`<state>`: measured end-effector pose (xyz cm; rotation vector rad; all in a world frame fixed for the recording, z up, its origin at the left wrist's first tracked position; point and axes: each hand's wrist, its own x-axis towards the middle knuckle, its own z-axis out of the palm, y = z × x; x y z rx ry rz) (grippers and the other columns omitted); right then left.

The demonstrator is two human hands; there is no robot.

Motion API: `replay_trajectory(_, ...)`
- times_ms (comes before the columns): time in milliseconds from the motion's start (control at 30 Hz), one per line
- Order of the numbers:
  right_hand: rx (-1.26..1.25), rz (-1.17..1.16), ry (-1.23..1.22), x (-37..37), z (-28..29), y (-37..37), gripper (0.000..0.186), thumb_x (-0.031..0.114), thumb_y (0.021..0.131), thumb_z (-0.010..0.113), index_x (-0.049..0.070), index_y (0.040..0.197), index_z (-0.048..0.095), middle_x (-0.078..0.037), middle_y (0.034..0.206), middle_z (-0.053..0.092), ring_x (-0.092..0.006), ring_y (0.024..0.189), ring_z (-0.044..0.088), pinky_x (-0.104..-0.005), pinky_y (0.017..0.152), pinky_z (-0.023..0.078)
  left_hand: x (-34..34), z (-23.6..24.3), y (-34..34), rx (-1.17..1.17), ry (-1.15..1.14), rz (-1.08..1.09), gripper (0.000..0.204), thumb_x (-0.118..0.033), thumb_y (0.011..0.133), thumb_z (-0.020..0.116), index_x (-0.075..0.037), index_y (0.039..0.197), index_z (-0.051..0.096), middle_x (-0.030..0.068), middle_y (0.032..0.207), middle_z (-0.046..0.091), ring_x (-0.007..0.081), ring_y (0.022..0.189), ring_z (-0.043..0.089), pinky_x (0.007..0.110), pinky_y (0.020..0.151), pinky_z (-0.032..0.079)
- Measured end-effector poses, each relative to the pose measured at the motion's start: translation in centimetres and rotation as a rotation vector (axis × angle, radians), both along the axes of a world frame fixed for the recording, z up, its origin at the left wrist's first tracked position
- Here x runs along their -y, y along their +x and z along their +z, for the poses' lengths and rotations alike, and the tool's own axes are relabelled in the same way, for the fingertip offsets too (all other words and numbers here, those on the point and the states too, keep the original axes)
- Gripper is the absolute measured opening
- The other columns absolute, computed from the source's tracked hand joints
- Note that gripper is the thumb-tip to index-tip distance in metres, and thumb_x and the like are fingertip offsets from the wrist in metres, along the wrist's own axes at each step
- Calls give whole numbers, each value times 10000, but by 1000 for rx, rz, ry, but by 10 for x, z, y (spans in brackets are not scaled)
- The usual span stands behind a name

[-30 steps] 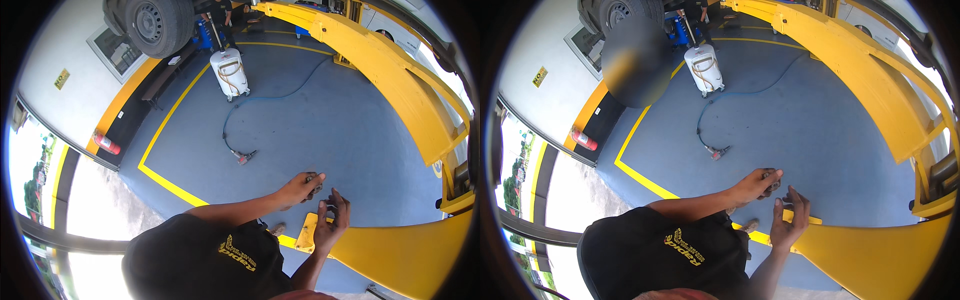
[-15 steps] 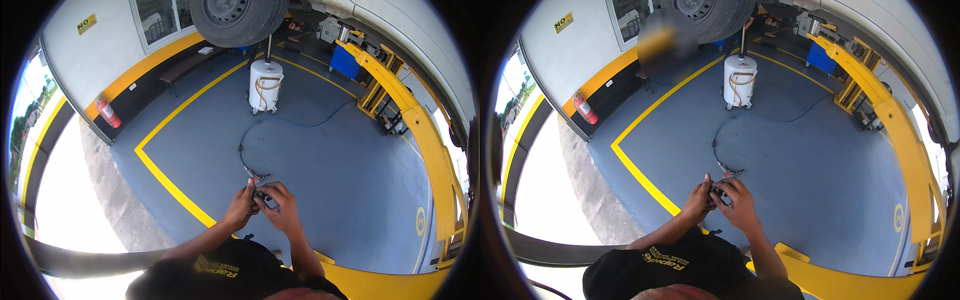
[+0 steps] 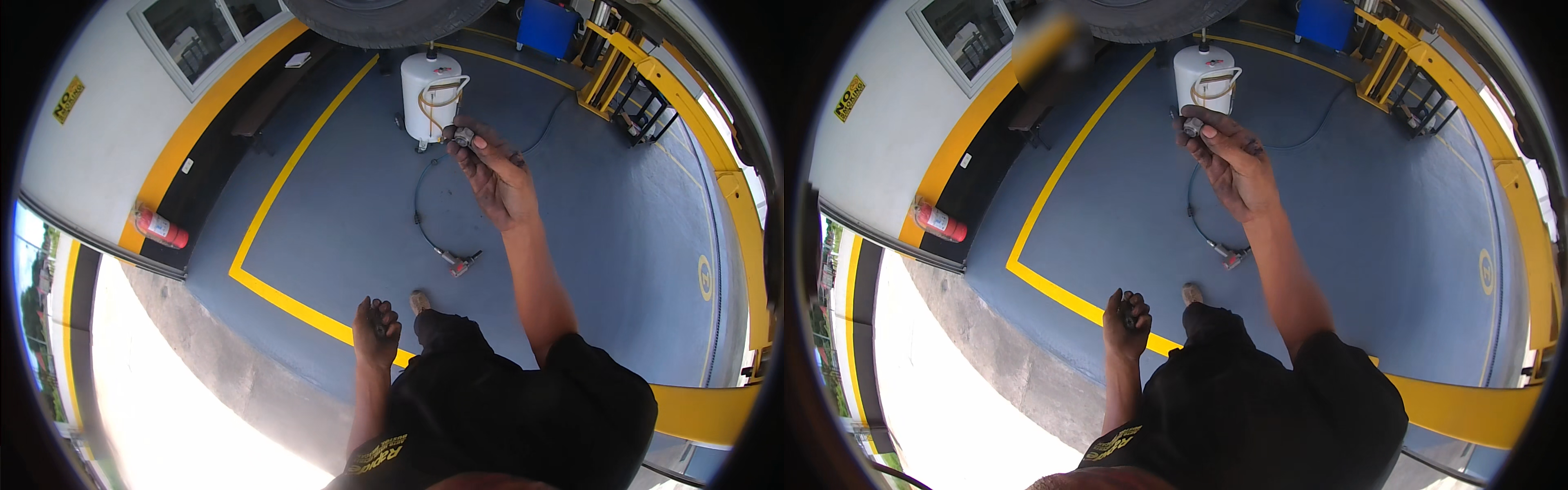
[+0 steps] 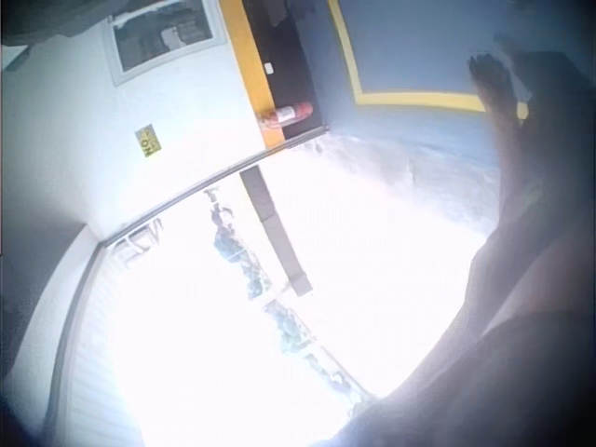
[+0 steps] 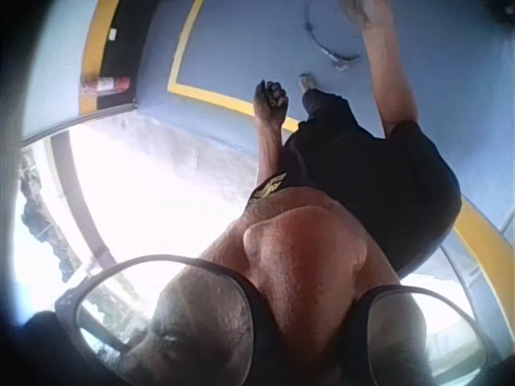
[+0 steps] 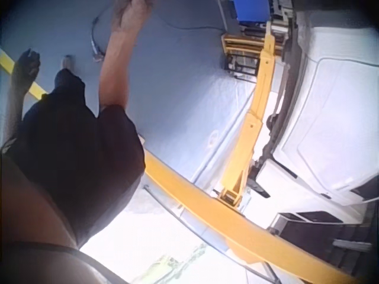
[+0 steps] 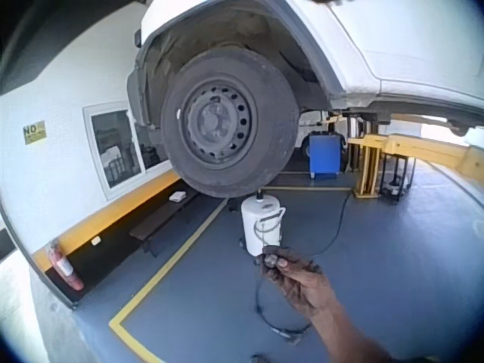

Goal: The person removes lug nuts from a vehicle tire using an impact wrench, takes off the tire, mounts a new tire onto the wheel hub, hand-tightens lug nuts, and then uses the impact wrench to fully tighten them.

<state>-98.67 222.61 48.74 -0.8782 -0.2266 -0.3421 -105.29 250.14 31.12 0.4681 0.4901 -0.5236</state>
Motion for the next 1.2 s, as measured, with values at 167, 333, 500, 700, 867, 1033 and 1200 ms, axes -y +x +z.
replay_trajectory(167,50,-5,15,-8,-5,107,388,148,971,668,-88,1273,610,-166,1169,678,-201,1048,654,-281,930,521,-28,-27,98,-82,44,-42,215,-299,1017,527,-127,891,552,2,786,526,114,635,458,245,499,312)
replay_trajectory(333,-7,-258,-197,-1,18,232,412,152,923,759,-97,1224,630,-155,1075,706,-236,999,706,-315,927,552,-41,-12,222,-72,156,-55,193,-277,989,566,-156,840,543,-16,744,509,106,589,434,254,490,312)
replay_trajectory(500,205,-784,-742,15,117,344,290,162,915,775,-25,1120,691,-116,974,736,-196,928,725,-307,825,570,-34,44,336,27,234,-1,186,-272,992,568,-155,851,532,-22,737,493,90,587,424,256,487,314)
replay_trajectory(700,393,-1536,-1363,52,228,459,279,202,840,823,93,1085,741,-86,920,752,-201,860,743,-327,739,556,-26,27,446,4,142,-137,185,-253,999,548,-151,846,529,-5,743,520,98,588,445,253,486,314)
replay_trajectory(867,317,-1683,-1622,32,250,486,158,64,809,719,-2,953,716,-232,926,672,-441,789,659,-469,703,527,-30,-5,535,8,111,-425,159,-244,973,570,-157,849,523,-4,756,526,107,601,462,259,501,327)
replay_trajectory(1033,150,-1947,-1899,20,243,489,156,22,789,691,-46,927,663,-266,932,674,-446,859,660,-499,744,507,-37,6,635,40,172,-575,163,-238,982,551,-156,845,522,-9,747,537,102,584,454,262,495,328)
replay_trajectory(1200,-258,-1976,-1921,11,254,490,253,263,861,754,57,1003,717,-147,938,728,-337,866,713,-423,742,547,-53,13,714,123,201,-640,185,-241,999,531,-157,834,529,-18,734,535,88,564,460,258,483,337)
